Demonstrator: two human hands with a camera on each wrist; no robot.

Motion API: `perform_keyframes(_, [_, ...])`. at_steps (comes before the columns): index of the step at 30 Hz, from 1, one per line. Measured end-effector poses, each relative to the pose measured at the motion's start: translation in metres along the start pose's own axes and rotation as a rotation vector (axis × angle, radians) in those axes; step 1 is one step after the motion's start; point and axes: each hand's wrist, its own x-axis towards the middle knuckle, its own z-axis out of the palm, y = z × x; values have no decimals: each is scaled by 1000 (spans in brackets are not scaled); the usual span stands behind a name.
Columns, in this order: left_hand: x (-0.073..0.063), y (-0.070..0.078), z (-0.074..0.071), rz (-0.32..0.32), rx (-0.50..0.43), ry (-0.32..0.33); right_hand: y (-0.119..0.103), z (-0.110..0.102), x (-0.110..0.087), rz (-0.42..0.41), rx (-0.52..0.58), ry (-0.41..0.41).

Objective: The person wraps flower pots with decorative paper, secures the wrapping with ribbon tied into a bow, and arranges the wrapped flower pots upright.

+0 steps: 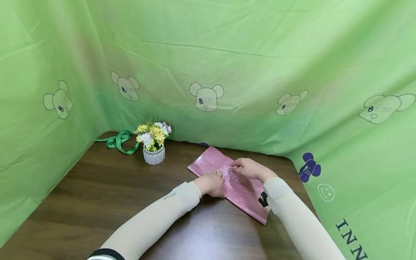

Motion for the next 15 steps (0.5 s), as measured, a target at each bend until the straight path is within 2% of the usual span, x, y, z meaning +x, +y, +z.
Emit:
perform_keyframes(7, [-2,4,2,3,-16,-5,10,27,9,17,-107,-38])
perform_keyframes(15, [-1,9,0,-44,15,11,5,35,8,8,-138,-17])
